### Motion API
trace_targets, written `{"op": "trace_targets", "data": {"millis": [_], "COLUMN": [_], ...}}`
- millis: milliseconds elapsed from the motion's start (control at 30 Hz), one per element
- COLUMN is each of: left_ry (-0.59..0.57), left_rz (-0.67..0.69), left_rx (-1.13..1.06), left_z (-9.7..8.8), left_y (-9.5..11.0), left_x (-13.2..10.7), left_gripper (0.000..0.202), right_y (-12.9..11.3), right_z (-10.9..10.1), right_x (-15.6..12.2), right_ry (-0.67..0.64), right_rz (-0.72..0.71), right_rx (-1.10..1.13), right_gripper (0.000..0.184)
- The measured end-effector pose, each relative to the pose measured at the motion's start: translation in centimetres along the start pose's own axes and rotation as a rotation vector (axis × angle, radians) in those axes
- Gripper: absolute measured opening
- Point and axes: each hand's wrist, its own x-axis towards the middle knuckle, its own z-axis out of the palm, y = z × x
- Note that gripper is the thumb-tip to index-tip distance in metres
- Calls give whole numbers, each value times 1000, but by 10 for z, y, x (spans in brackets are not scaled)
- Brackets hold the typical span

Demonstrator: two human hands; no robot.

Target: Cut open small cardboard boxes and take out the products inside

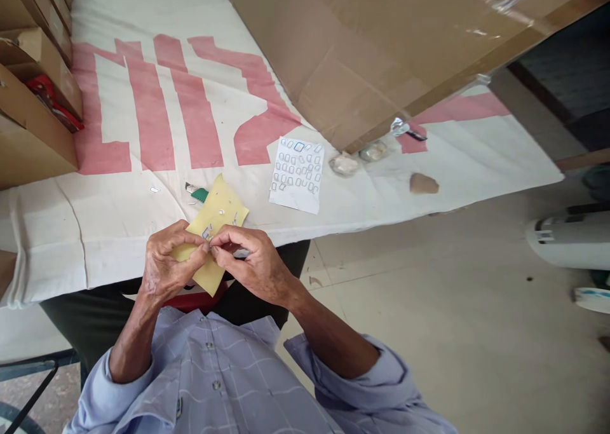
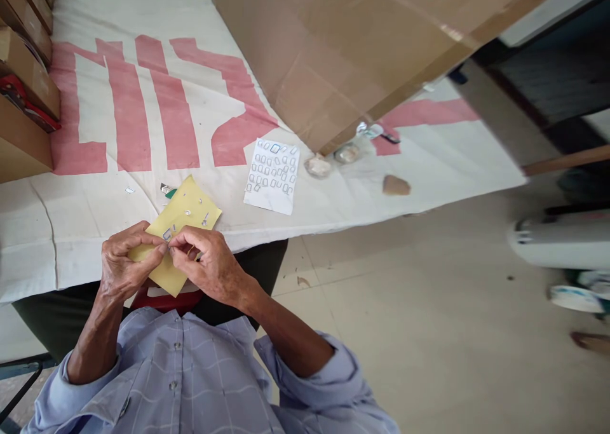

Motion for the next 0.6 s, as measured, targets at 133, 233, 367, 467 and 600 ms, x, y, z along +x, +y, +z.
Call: {"op": "trace_targets", "data": {"millis": [133, 233, 367, 467, 600], "left_ry": [3, 4, 8, 42, 94], "left_rz": [-6, -58, -125, -192, -284], "left_rx": [-3, -7, -23, -70, -149], "left_z": [0, -1, -1, 0, -2], "left_y": [3, 5, 7, 9, 9], "left_x": [0, -1, -2, -3, -2], "left_gripper": [14, 16, 16, 17, 19], "right_y": [1, 2, 4, 6, 13], "right_z": [0, 1, 2, 1, -3], "right_x": [0, 0, 0, -2, -4], "right_ry": [-5, -3, 18, 21, 4], "right_rz": [32, 54, 54, 84, 182], "right_rx": [27, 57, 83, 129, 293], "right_gripper": [12, 13, 18, 23, 31]}}
